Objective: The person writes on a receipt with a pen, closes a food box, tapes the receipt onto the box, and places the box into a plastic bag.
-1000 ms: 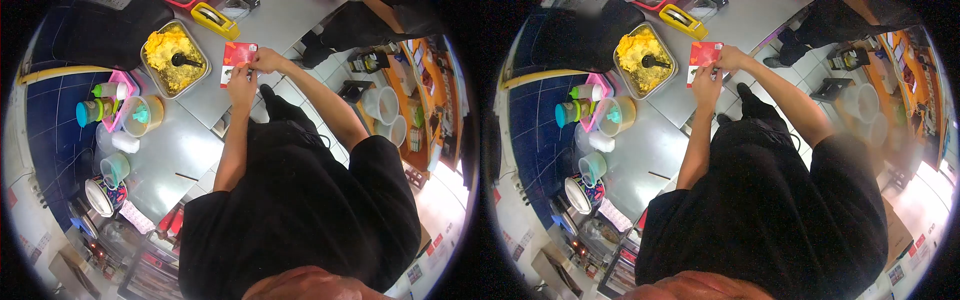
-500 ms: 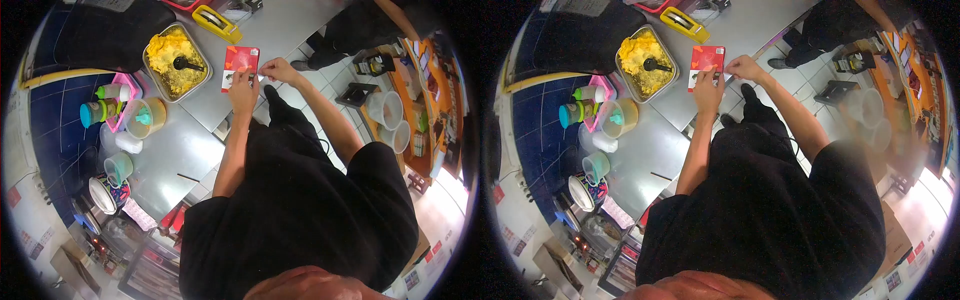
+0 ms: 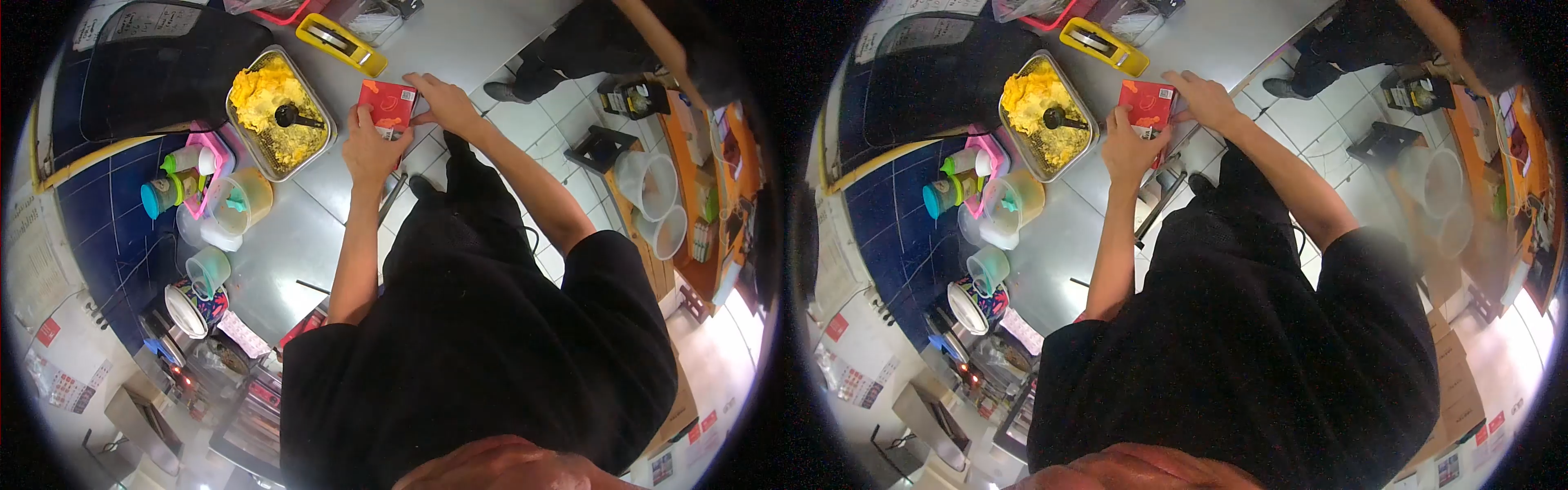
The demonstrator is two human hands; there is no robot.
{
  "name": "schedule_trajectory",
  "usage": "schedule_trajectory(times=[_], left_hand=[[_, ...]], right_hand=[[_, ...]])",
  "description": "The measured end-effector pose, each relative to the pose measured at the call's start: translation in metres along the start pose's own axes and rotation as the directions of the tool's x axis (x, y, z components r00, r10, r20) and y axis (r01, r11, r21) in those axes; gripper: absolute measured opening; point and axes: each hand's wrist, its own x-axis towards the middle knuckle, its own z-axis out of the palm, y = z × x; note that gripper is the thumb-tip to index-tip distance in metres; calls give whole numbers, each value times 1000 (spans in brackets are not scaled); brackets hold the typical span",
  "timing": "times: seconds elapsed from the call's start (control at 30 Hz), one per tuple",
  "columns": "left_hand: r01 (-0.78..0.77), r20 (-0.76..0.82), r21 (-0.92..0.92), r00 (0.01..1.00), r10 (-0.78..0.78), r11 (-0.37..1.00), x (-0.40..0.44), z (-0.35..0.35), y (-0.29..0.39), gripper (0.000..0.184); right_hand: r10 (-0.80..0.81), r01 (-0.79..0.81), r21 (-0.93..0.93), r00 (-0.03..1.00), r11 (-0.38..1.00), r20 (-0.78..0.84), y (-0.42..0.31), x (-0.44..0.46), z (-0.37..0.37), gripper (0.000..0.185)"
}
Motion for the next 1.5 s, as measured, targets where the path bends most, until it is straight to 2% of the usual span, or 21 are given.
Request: schedule_trajectory(times=[0.1, 0.13, 0.2, 0.23, 0.27, 0.33, 0.37, 0.47, 0.6, 0.63, 0.73, 0.8, 0.87, 0.93, 1.0, 1.03, 1.07, 1.13, 1.23, 1.33, 1.5], left_hand=[[-59, 6, -53, 998, 60, 997, -2, -13, -7, 80], [-84, -7, -74, 996, 84, 994, 0, -21, -8, 77], [-14, -108, -306, 994, -20, 952, -20, -31, -6, 64], [6, -146, -424, 986, -75, 906, -26, -31, -1, 58], [68, -122, -622, 976, -183, 780, -27, -29, 9, 52], [162, 4, -904, 929, -370, 397, -35, -30, 35, 42], [123, -25, -928, 921, -388, 351, -31, -31, 45, 33], [82, -44, -965, 885, -463, 249, -26, -35, 49, 38], [142, 35, -968, 895, -445, 208, -32, -38, 27, 54], [256, 166, -954, 888, -429, 159, -35, -38, 17, 63], [285, 237, -956, 889, -392, 68, -33, -30, -8, 68], [266, 192, -958, 872, -451, 108, -28, -41, -7, 42], [290, 169, -940, 853, -494, 180, -22, -54, -3, 27], [97, -33, -948, 918, -396, 303, 0, -18, -25, 23], [-116, -274, -851, 930, -245, 512, 22, 2, -37, 21], [-31, -249, -701, 947, -204, 712, 31, -7, -36, 13], [-31, -273, -661, 940, -202, 750, 42, -6, -35, 13], [-11, -307, -581, 929, -206, 814, 67, 7, -33, 16], [55, -247, -492, 948, -200, 869, 84, 13, -32, 26], [26, -299, -473, 936, -188, 881, 94, 16, -32, 26], [-74, -371, -419, 924, -96, 905, 98, 18, -37, 28]], right_hand=[[-3, 1, 15, 982, 1000, 187, 20, 10, 3, 70], [61, -65, 27, 988, 998, 144, 18, 8, -5, 66], [187, -189, 54, 982, 980, 38, 3, -5, -25, 57], [213, -266, 253, 953, 930, 218, -18, -6, -43, 53], [196, -371, 417, 893, 830, 404, -41, -9, -61, 50], [154, -621, 643, 762, 448, 629, -86, -18, -70, 42], [85, -713, 666, 694, 217, 715, -97, -14, -71, 38], [200, -703, 618, 701, 351, 684, -94, -2, -62, 34], [145, -629, 586, 735, 511, 663, -86, 12, -43, 31], [138, -628, 552, 720, 549, 680, -89, 17, -44, 28], [116, -580, 510, 725, 636, 679, -95, 42, -52, 23], [90, -504, 561, 791, 657, 605, -85, 71, -50, 23], [63, -77, 392, 997, 917, 49, -50, 120, -24, 22], [208, -202, 147, 978, 968, -31, -16, 168, 10, 26], [259, -266, 69, 961, 961, 101, -2, 191, 20, 30], [285, -293, 27, 945, 956, 161, 0, 199, 20, 33], [349, -396, 148, 899, 906, 266, 2, 208, 19, 34], [418, -611, 332, 761, 718, 496, 0, 212, 11, 36], [532, -596, 99, 770, 797, 353, -16, 213, 13, 33], [500, -652, 274, 735, 707, 458, -26, 214, 9, 31], [497, -675, 295, 714, 676, 494, -33, 211, -3, 31]])
